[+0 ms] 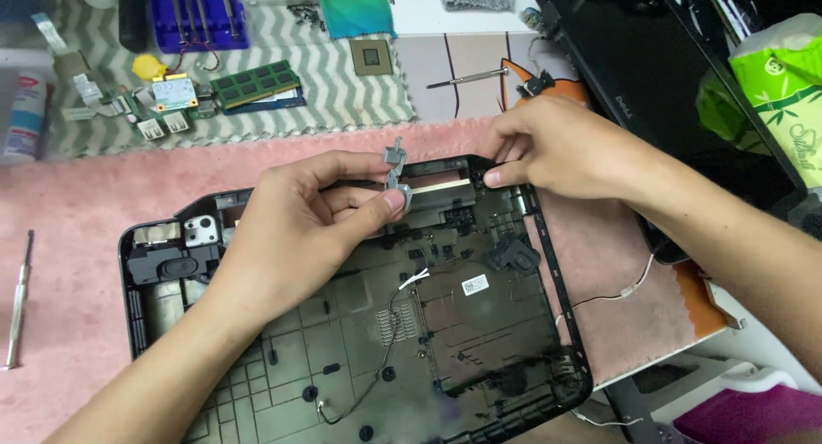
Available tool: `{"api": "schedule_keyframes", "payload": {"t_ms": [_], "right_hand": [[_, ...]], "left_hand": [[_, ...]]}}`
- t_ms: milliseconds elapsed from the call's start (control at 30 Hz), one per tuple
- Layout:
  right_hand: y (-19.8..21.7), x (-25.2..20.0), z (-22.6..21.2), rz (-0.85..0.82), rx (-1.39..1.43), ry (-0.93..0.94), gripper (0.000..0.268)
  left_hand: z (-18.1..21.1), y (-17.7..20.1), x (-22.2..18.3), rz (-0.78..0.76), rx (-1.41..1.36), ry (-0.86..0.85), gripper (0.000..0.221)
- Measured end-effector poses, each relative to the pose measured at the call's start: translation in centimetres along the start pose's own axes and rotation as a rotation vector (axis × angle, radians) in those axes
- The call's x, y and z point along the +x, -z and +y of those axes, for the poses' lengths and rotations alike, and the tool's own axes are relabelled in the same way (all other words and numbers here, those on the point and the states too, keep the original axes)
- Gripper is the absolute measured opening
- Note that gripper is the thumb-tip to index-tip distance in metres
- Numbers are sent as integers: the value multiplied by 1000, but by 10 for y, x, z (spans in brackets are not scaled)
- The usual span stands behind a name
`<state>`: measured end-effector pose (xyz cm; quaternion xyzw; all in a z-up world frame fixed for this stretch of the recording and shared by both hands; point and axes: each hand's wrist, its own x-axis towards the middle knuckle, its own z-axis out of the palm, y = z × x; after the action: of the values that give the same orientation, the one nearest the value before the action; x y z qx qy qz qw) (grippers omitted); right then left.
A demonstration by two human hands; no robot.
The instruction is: Removing internal components such as speakers, hinges, and wiring from a laptop chassis during disassembly.
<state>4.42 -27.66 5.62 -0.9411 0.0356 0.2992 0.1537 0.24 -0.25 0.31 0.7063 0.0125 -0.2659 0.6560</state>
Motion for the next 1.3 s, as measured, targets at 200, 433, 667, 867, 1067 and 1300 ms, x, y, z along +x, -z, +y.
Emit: {"api": "schedule_keyframes", "payload": {"t_ms": [200, 433, 667, 867, 1067, 1300], "right_hand": [[-6, -1, 28, 67, 138, 89, 36], [-10, 1, 30, 84, 187, 85, 38], [-10, 7, 33, 59, 205, 80, 40], [-6, 8, 23, 30, 140, 30, 37], [-8, 9, 20, 39, 140, 20, 37], [-27, -11, 51, 369, -66, 648, 23]], "left_hand": [[0, 1, -1, -1, 5, -2, 42], [4, 1, -2, 8, 37, 12, 44], [2, 2, -3, -9, 19, 0, 45], [-1, 2, -1, -17, 17, -41, 43], [0, 2, -2, -22, 22, -36, 45], [-1, 2, -1, -22, 23, -38, 46]]}}
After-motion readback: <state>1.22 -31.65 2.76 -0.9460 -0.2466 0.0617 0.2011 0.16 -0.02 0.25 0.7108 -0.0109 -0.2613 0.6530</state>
